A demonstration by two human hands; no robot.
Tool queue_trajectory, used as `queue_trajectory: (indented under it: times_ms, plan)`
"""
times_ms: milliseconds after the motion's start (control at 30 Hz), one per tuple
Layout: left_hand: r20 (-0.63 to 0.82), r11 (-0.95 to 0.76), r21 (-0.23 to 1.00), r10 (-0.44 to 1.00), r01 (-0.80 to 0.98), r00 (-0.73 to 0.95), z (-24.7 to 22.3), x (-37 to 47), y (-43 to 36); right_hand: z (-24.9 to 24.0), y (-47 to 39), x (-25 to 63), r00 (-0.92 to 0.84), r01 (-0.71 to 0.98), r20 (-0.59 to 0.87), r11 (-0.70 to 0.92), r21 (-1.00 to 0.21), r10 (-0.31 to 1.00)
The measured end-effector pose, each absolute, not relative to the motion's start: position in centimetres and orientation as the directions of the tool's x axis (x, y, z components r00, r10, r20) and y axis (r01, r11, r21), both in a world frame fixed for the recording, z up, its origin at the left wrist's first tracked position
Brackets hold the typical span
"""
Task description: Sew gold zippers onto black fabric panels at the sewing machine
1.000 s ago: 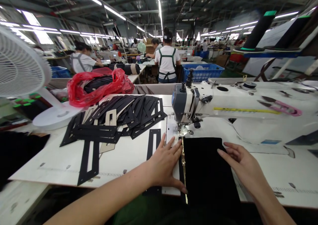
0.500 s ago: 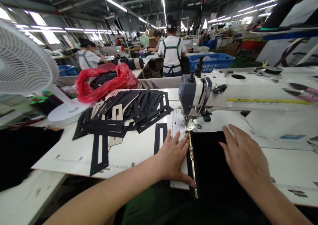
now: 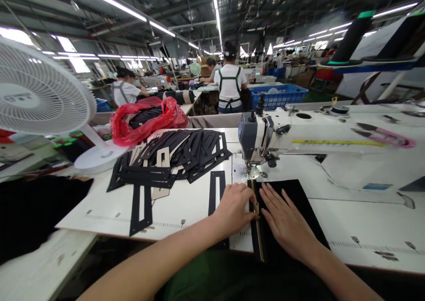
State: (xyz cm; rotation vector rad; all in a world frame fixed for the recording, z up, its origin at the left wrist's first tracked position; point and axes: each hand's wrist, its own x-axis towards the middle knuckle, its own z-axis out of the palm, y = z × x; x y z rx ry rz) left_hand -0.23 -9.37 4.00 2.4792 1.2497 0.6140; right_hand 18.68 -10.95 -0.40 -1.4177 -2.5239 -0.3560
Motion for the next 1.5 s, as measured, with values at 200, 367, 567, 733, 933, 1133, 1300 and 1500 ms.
queue_trajectory:
  times_ms: [200, 367, 567, 733, 933, 1133, 1300, 1500]
  plan:
    - [0.156, -0.723, 0.484, 0.626, 0.493, 0.764, 6.2, -4.4, -13.8, -0.3, -10.8, 18.6, -0.501, 0.862, 0.3, 0.5, 0.086, 0.812]
    - [0.002, -0.649, 0.166, 0.753, 0.743, 0.658, 4.0, -9.7, -14.7, 0.3, -10.4, 18.5, -0.524, 0.844, 0.282, 0.534, 0.047, 0.804]
    - [0.278, -0.756, 0.177, 0.653, 0.63, 0.705, 1.3, -10.6, -15.3, 1.1, -10.3, 18.7, -0.537, 0.828, 0.265, 0.56, -0.016, 0.801]
    - [0.246, -0.694, 0.3, 0.719, 0.654, 0.65, 2.3, -9.8, -12.9, 1.2, -10.2, 18.7, -0.535, 0.822, 0.304, 0.569, -0.028, 0.788]
    - [0.304, -0.545, 0.457, 0.838, 0.703, 0.452, 2.9, -8.3, -8.2, 0.6, -9.7, 18.5, -0.531, 0.822, 0.328, 0.569, -0.023, 0.781]
    - [0.537, -0.748, 0.21, 0.627, 0.63, 0.565, 3.1, -4.1, -8.7, 0.2, -9.8, 18.0, -0.537, 0.815, 0.34, 0.578, -0.026, 0.772]
    - [0.41, -0.715, 0.041, 0.649, 0.698, 0.641, 1.6, -0.6, -7.9, 0.6, -9.9, 18.1, -0.547, 0.805, 0.336, 0.592, -0.042, 0.767]
    - [0.398, -0.727, 0.014, 0.633, 0.686, 0.663, 0.9, -0.6, -7.4, 1.0, -9.8, 17.5, -0.48, 0.822, 0.362, 0.554, -0.134, 0.799]
